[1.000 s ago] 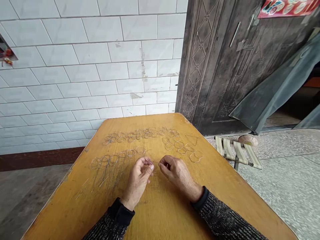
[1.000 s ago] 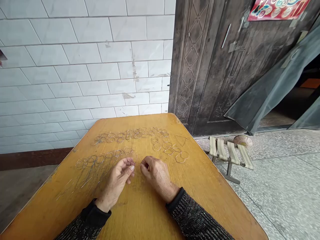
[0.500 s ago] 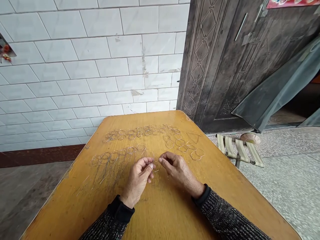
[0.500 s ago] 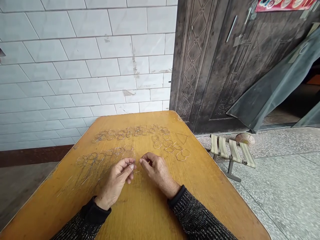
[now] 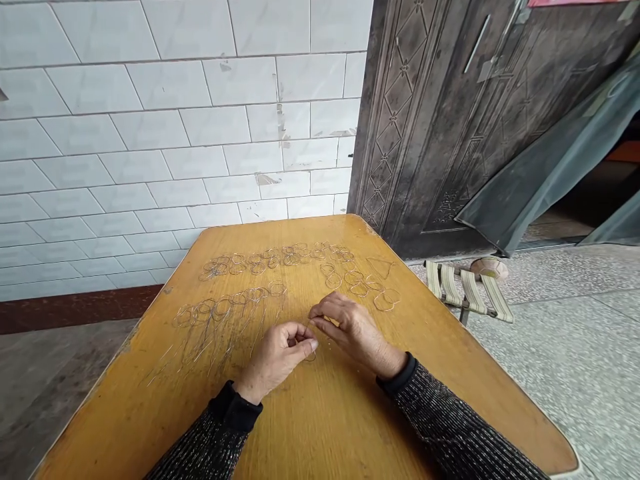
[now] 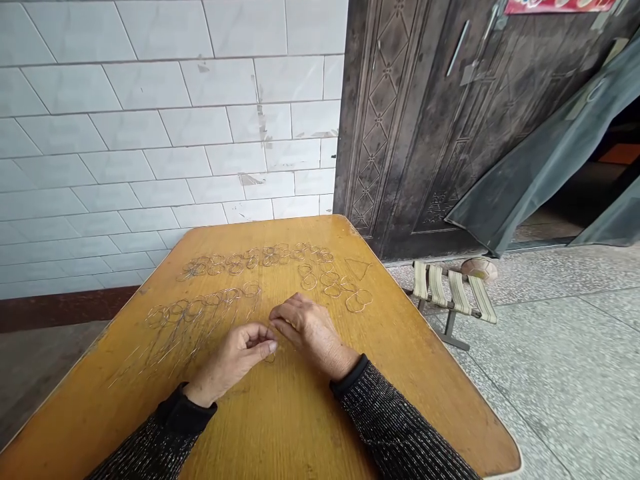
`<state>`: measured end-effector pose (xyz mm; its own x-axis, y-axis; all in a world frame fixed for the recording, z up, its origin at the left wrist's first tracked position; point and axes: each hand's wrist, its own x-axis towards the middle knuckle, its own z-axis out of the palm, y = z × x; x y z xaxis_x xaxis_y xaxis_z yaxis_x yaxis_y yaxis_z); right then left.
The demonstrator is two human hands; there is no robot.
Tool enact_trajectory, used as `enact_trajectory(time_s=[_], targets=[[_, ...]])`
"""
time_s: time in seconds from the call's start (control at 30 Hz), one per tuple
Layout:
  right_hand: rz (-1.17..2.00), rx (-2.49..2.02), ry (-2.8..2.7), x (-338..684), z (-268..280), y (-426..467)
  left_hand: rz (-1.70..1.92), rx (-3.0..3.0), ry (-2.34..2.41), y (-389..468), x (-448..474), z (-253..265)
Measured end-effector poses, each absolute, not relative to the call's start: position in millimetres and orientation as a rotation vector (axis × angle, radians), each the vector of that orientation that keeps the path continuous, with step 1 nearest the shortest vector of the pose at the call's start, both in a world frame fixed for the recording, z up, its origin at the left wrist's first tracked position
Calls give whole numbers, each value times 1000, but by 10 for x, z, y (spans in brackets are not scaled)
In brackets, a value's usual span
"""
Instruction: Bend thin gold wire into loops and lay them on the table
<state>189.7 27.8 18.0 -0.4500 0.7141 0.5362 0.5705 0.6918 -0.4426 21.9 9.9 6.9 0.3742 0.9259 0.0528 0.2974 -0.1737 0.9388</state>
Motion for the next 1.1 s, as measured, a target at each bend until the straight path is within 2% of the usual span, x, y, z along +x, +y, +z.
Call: enact_trajectory(time_s=[0.17,0.37,0.47,0.63,1.1], targets=[[365,-1036,-1890,1887,180,258,819,1561,1137,108,203,107],[741,-1130,-1443,1899,167,321,921,1542,1185,103,213,149],[862,-1113,-1423,1930,154,374,961,1590,1234,108,200,176],[852,-1171,-1460,1949,157,384,977,1761,1347,111,184,188],[1318,-806,-722,1856,205,340,1117,1939,1381,119,176,144]])
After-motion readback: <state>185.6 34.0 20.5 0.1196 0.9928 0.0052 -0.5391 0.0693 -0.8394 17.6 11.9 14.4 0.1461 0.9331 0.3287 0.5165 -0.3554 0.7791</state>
